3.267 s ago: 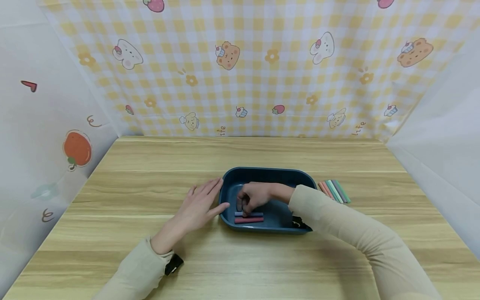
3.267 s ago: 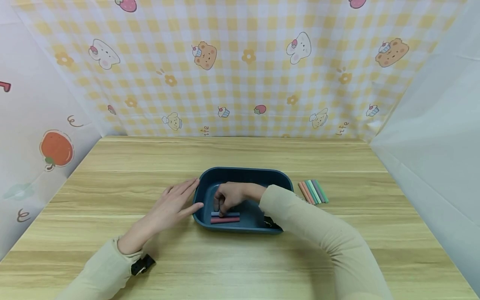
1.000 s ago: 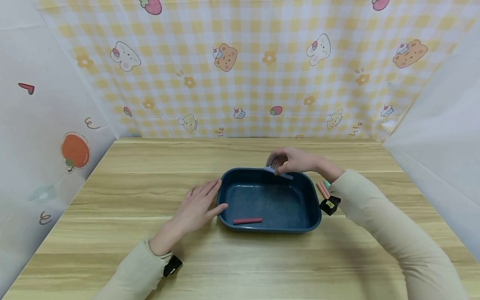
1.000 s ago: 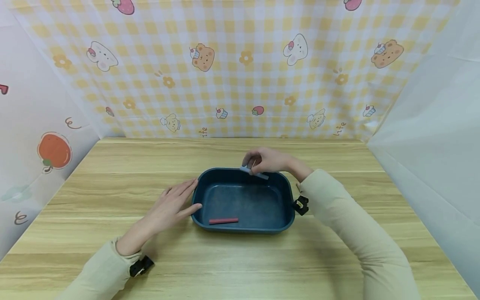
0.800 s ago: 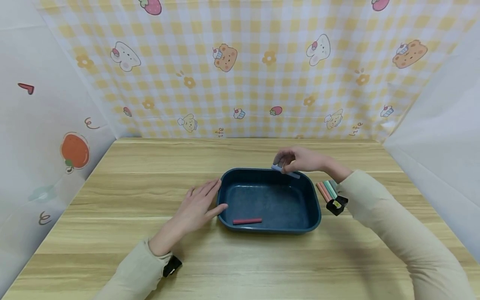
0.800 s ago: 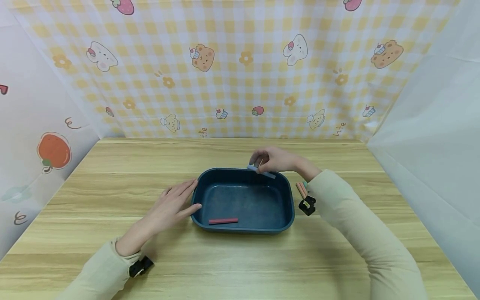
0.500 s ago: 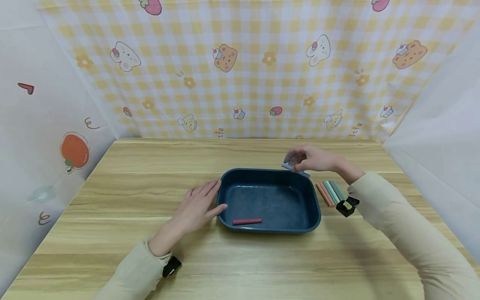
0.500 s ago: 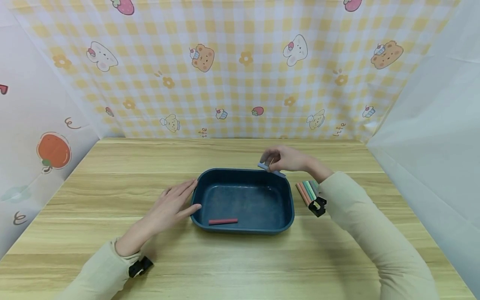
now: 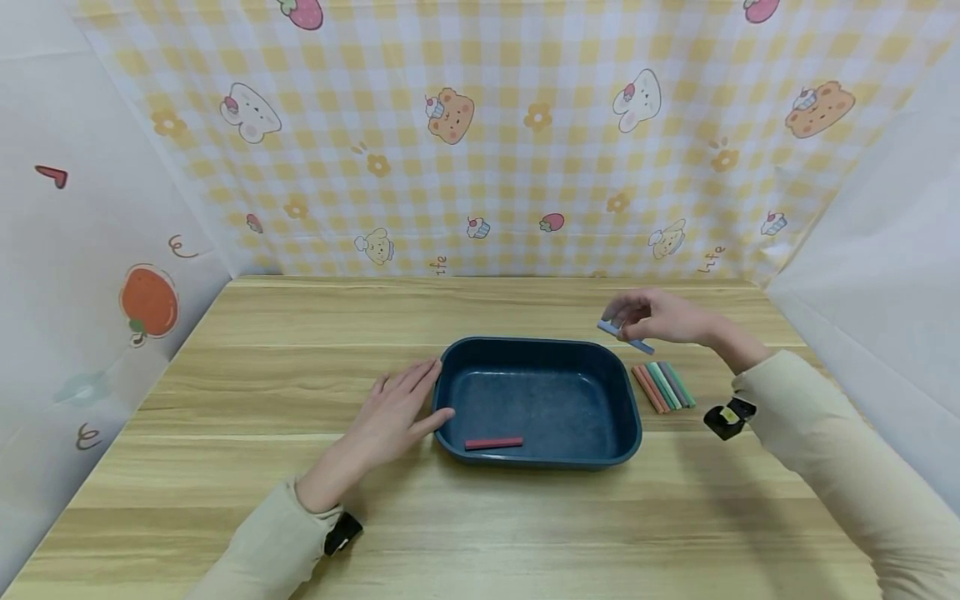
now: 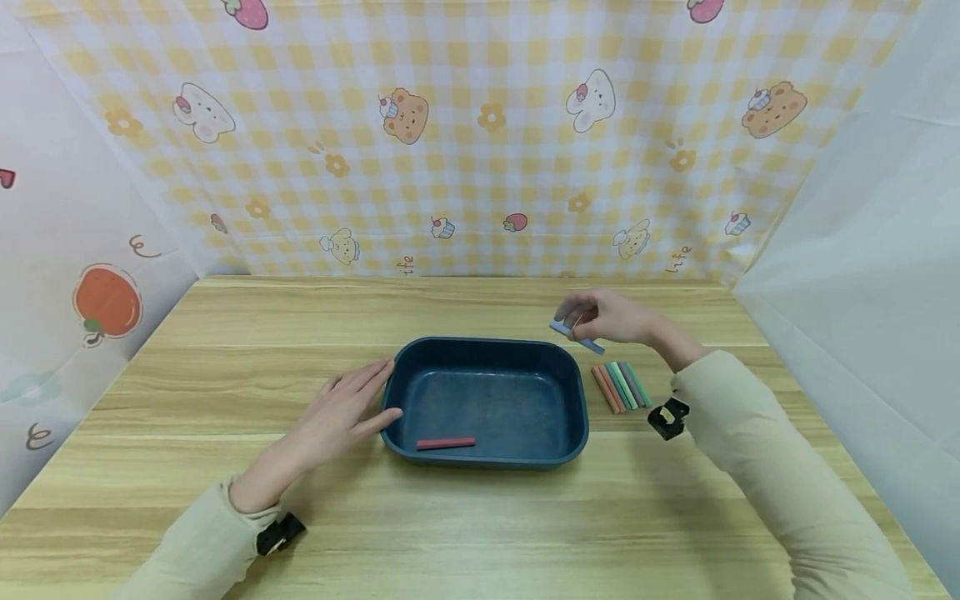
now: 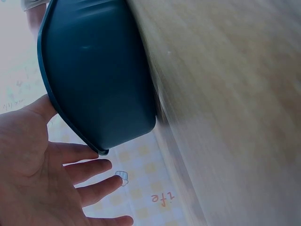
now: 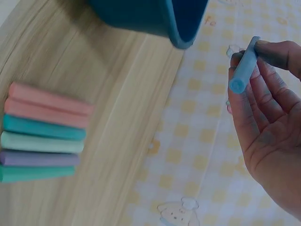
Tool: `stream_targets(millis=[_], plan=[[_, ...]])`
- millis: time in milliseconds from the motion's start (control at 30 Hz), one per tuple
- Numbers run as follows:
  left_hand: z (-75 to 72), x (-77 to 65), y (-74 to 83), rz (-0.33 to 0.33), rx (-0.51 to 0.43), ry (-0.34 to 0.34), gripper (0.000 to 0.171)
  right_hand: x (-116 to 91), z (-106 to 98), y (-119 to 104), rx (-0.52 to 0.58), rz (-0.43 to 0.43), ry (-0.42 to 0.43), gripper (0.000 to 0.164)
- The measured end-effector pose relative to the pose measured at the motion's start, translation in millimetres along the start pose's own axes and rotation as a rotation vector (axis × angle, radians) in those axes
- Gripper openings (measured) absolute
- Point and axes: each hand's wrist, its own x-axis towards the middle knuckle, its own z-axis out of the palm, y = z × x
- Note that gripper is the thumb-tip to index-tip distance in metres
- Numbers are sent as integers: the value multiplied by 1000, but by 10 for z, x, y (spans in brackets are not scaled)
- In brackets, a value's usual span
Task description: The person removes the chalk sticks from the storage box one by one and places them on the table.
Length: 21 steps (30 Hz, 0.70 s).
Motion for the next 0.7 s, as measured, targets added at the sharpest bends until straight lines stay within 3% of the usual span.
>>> stream_targets(millis=[700], plan=[[8, 4, -7, -9, 6, -3, 66, -408, -164, 274, -21, 120, 162, 31]])
